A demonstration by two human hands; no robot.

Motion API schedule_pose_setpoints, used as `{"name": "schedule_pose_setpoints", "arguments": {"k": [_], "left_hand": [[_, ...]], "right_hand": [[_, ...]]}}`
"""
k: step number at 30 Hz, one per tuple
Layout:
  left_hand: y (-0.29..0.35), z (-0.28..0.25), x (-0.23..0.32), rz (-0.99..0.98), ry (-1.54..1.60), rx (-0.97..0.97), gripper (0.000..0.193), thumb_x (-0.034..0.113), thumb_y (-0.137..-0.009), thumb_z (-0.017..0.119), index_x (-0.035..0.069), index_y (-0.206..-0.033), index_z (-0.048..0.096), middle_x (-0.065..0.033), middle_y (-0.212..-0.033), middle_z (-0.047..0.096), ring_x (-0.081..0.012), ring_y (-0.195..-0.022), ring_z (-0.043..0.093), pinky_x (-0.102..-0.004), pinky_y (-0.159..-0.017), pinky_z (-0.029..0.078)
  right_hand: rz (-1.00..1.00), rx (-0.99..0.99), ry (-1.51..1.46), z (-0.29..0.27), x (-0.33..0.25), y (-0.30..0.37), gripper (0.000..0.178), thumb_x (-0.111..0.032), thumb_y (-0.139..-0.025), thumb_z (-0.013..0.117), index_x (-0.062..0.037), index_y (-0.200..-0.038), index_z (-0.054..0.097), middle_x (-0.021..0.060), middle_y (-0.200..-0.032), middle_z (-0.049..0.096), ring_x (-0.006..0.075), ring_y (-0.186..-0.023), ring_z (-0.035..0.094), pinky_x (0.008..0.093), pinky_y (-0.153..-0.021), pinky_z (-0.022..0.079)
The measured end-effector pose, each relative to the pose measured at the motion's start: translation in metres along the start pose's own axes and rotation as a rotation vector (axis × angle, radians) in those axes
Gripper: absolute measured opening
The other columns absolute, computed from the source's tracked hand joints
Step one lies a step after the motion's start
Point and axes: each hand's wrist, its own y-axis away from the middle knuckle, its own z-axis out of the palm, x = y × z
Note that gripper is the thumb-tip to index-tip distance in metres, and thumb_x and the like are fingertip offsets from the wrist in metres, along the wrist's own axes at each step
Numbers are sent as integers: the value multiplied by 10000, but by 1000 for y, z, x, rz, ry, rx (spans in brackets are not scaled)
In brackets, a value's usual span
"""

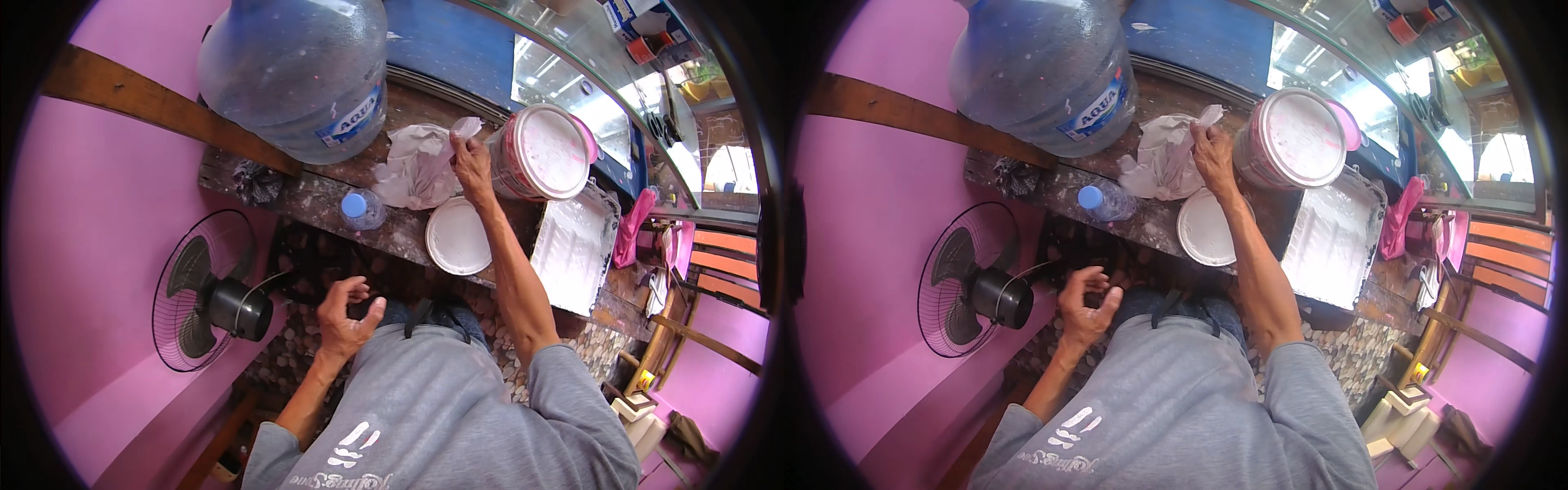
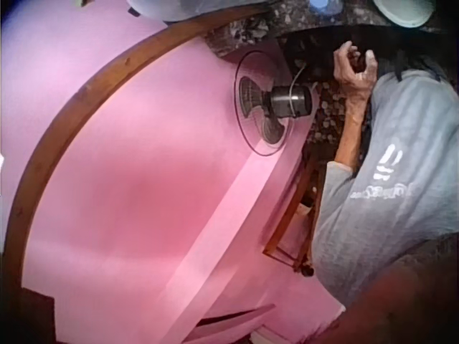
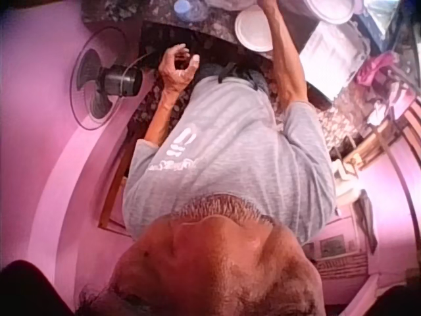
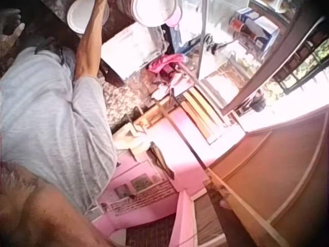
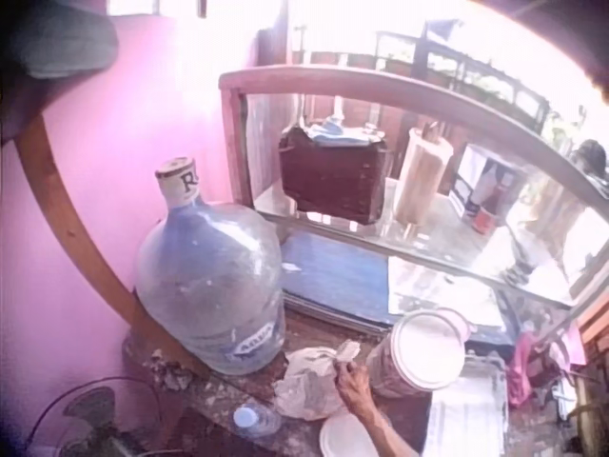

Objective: The person prepares a paint tray by adding water from a bottle, unfolding a plastic liner, and using a brush to mix and spread white paint inside the tray.

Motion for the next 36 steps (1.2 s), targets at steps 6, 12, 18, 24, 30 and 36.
{"name": "schedule_pose_setpoints", "arguments": {"k": [6,12,18,24,30,36], "left_hand": [[-1,41,-63,-577,268,138,829,319,-747,793,-24,-1337,322,-243,-1212,500,-282,-1010,578,-369,-827,503],[-23,41,-78,-522,208,88,793,322,-746,796,-14,-1326,372,-249,-1199,529,-288,-1010,597,-359,-830,506],[4,54,-71,-606,400,-308,449,267,-900,631,23,-1250,492,-168,-1122,603,-209,-981,617,-299,-822,498],[-20,72,-93,-898,785,-169,453,325,-947,453,68,-1318,415,-175,-1245,525,-313,-1045,589,-420,-867,480],[-49,115,-77,-484,1023,-553,658,489,-929,420,67,-1418,294,-217,-1388,393,-386,-1221,457,-491,-990,403],[-72,200,88,-454,1197,-929,928,594,-848,539,80,-1472,86,-166,-1470,290,-357,-1314,354,-519,-1078,302]], "right_hand": [[34,-64,-299,-5,-64,19,341,-297,-929,583,-32,-716,565,9,-568,517,66,-490,470,228,-436,346],[-120,-181,-323,-2,-117,39,319,-280,-938,582,-22,-750,587,0,-581,520,56,-486,448,226,-434,342],[-204,-173,-132,-48,-161,66,362,-293,-925,598,-30,-675,613,-15,-583,538,54,-510,459,250,-446,360],[-298,-190,-278,-102,-200,116,399,-297,-955,564,-58,-637,538,-46,-519,451,23,-466,398,228,-402,292],[-272,-122,-354,-180,-217,188,375,-243,-951,548,2,-670,597,18,-570,564,52,-508,481,246,-437,358],[-320,17,-369,-267,-199,256,364,-224,-953,550,-9,-662,587,-1,-571,538,41,-521,462,245,-437,342]]}}
